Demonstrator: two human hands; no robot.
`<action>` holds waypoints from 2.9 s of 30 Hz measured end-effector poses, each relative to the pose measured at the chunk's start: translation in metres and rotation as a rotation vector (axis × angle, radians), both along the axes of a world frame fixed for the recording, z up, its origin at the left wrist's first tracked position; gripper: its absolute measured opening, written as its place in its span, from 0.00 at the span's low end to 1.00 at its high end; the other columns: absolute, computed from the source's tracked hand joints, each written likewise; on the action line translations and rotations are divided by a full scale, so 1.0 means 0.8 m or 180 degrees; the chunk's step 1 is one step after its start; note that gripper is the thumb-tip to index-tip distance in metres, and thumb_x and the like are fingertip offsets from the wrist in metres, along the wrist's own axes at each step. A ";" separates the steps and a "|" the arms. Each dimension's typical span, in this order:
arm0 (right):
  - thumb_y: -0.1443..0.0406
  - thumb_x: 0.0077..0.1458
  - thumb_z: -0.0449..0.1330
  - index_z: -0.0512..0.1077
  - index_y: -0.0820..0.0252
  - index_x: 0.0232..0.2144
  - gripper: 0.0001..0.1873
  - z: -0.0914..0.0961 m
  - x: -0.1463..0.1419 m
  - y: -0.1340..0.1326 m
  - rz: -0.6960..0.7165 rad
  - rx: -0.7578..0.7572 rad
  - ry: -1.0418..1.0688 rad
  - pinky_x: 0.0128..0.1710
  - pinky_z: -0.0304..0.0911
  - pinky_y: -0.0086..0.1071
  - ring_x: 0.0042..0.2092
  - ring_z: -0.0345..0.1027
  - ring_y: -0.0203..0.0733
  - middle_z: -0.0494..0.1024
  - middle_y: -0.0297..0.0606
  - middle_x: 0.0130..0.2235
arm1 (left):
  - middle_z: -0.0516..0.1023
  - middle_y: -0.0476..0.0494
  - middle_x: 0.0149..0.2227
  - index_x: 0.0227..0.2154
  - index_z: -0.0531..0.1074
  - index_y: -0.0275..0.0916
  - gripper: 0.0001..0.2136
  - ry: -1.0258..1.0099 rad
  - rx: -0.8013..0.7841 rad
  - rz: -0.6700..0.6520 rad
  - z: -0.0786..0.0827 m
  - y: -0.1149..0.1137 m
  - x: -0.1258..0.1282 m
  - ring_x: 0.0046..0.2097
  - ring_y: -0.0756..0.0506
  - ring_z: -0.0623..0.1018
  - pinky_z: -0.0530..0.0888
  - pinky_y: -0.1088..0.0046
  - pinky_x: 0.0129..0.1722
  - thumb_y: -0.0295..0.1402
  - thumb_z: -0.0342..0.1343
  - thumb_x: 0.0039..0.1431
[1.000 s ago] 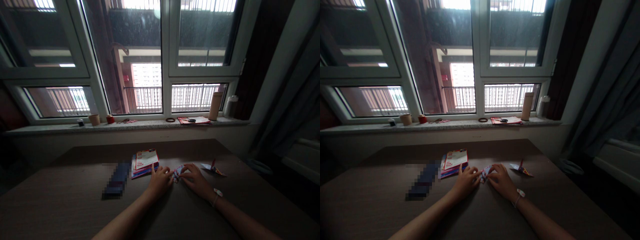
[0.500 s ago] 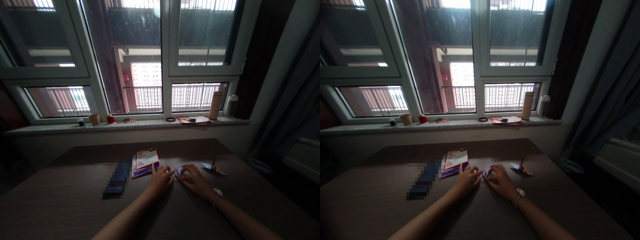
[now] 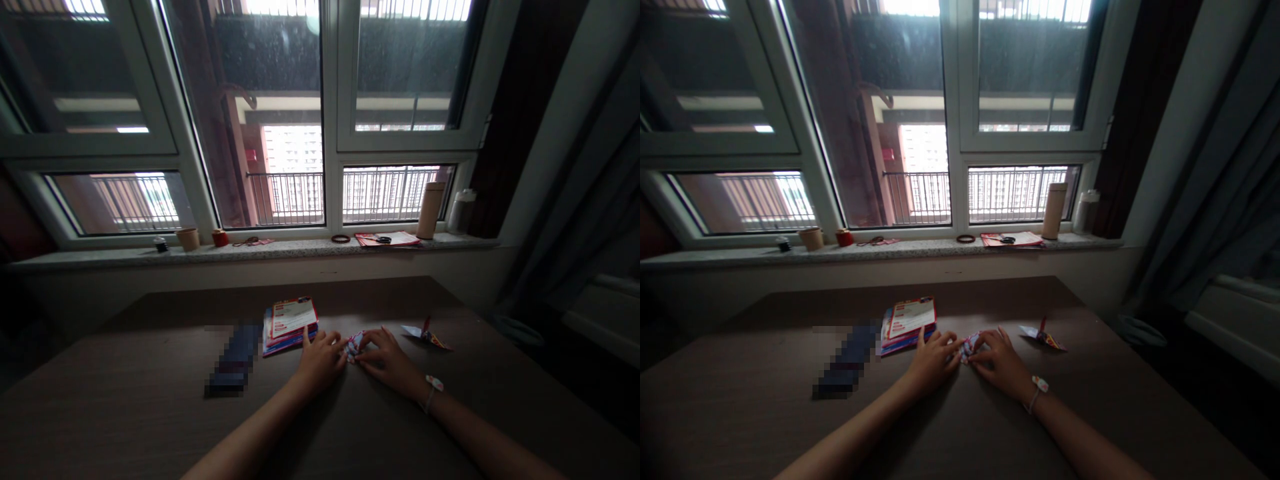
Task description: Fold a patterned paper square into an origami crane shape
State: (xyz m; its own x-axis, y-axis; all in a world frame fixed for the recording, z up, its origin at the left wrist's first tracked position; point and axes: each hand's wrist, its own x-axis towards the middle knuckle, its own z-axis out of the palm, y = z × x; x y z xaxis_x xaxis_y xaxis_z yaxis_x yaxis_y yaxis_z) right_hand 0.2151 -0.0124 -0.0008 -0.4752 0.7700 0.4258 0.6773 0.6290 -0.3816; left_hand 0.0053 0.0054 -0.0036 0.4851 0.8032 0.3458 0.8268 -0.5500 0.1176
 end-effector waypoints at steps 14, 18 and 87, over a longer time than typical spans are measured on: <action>0.66 0.56 0.60 0.77 0.46 0.36 0.09 -0.004 0.000 0.002 -0.0060 0.0141 0.0015 0.62 0.38 0.55 0.55 0.61 0.46 0.76 0.34 0.42 | 0.73 0.50 0.49 0.51 0.69 0.55 0.14 -0.0045 -0.0095 0.0040 0.003 -0.001 0.001 0.52 0.41 0.69 0.43 0.35 0.60 0.40 0.49 0.64; 0.66 0.56 0.60 0.77 0.45 0.37 0.10 -0.003 0.000 0.003 0.0002 0.0106 -0.0023 0.62 0.38 0.56 0.56 0.60 0.47 0.75 0.34 0.43 | 0.73 0.49 0.49 0.51 0.69 0.55 0.14 -0.0049 -0.0082 0.0031 0.003 -0.002 0.001 0.52 0.41 0.69 0.41 0.37 0.61 0.40 0.49 0.63; 0.60 0.57 0.60 0.77 0.41 0.37 0.07 -0.003 -0.003 0.004 -0.0246 -0.0093 -0.0096 0.62 0.39 0.55 0.58 0.56 0.48 0.74 0.31 0.49 | 0.75 0.51 0.45 0.47 0.72 0.56 0.12 -0.0191 -0.0027 -0.0055 0.002 -0.002 -0.003 0.49 0.44 0.71 0.42 0.38 0.61 0.36 0.52 0.62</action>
State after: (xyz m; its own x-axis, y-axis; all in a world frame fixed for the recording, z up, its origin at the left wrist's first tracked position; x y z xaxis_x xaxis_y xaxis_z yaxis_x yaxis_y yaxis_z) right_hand 0.2127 -0.0094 -0.0030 -0.4261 0.8168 0.3889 0.7348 0.5633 -0.3779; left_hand 0.0030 0.0039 -0.0018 0.4775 0.7979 0.3679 0.8085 -0.5629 0.1715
